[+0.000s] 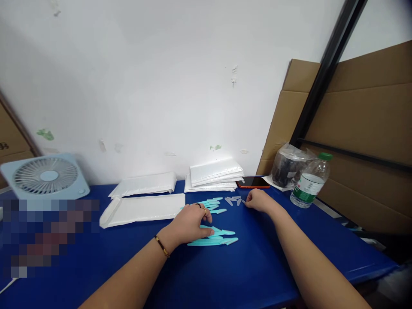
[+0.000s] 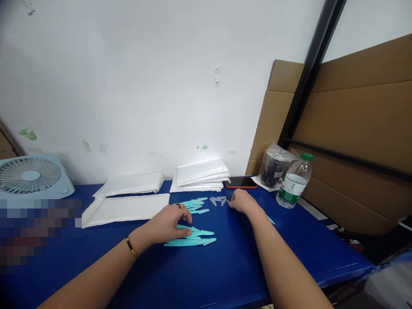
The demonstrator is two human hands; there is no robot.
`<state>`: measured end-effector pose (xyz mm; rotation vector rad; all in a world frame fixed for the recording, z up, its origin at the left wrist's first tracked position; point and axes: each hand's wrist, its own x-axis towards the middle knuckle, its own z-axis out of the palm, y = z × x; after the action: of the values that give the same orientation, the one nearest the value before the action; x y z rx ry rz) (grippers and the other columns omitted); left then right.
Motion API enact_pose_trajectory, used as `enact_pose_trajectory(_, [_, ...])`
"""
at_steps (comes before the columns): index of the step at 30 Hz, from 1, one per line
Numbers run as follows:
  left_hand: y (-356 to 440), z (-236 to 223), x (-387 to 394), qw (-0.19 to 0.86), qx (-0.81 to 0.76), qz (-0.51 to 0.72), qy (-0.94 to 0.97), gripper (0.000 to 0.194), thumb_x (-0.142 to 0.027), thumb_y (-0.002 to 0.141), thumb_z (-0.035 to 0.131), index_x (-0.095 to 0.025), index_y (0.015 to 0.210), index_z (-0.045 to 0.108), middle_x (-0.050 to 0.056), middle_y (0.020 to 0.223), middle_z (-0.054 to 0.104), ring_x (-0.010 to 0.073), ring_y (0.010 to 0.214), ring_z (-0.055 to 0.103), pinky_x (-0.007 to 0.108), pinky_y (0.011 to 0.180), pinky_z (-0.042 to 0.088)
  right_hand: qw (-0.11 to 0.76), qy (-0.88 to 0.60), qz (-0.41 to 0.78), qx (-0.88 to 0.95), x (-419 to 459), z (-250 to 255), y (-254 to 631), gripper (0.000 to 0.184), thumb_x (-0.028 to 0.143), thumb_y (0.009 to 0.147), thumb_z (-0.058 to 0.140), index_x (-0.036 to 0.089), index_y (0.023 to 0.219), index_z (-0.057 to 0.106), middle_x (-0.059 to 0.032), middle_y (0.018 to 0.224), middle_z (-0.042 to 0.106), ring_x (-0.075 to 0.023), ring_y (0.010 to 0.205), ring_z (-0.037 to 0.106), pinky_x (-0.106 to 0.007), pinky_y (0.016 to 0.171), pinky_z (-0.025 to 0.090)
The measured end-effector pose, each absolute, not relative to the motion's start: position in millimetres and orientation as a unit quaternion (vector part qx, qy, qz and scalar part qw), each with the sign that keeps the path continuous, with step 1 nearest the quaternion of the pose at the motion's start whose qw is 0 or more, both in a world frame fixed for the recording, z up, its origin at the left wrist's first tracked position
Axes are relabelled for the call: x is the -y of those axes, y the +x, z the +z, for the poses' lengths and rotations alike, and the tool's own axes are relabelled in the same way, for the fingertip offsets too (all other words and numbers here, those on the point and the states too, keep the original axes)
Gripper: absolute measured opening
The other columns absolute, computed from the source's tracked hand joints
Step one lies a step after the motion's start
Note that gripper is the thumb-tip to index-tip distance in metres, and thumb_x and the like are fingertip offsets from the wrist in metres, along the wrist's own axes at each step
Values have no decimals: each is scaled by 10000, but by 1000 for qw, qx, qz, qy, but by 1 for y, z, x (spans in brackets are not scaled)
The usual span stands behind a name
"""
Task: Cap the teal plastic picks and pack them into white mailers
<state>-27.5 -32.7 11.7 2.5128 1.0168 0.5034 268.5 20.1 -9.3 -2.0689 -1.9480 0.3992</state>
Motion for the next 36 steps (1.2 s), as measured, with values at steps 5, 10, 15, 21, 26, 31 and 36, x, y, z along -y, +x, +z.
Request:
enact_pose_trajectory(5, [-24,4,32,184,-365,159,899,132,-325,725,568,-231,711,659,9,739,632,159,695,552,247,605,358,142,-709,218,655,-15,-5,267,76,218,556,688,170,586,639,-30,529,632,-151,465,567,-229,423,369])
enact_pose_trajectory(10, [-24,2,29,207,-384,175,883,144,-279,762,504,-218,704,621,2,715,630,143,632,538,235,551,337,172,-646,325,669,-2,9,261,161,261,588,700,158,684,621,-17,541,628,-141,455,578,-206,402,362])
enact_pose_trajectory(15, [-29,5,23,220,-430,221,847,177,-316,807,458,-209,760,591,11,723,622,150,624,526,238,540,324,208,-463,475,719,13,27,246,315,376,632,705,136,825,642,-9,642,622,-112,546,591,-186,460,405])
enact_pose_trajectory(21, [-31,8,21,222,-449,234,833,183,-341,817,455,-214,780,581,5,737,614,153,660,530,236,557,330,212,-426,494,728,15,27,237,297,361,644,715,124,815,660,0,630,602,-94,544,571,-206,527,445])
enact_pose_trajectory(26, [-29,9,22,220,-448,234,834,195,-345,821,449,-203,785,577,5,737,607,146,662,530,231,556,337,217,-421,501,725,14,22,229,326,381,621,728,120,806,667,-2,613,602,-105,534,573,-222,531,454])
enact_pose_trajectory(31, [-26,7,22,206,-447,225,841,175,-328,820,456,-209,797,583,-5,729,609,138,649,533,235,565,350,253,-415,485,727,13,11,209,333,393,616,721,124,804,664,-6,612,602,-111,528,566,-227,527,443])
enact_pose_trajectory(36, [-31,8,17,111,-485,270,824,176,-290,804,486,-215,914,600,28,938,625,178,862,550,270,726,386,311,-500,283,758,4,12,224,247,342,721,606,151,862,673,-30,686,639,-136,606,568,-234,558,419])
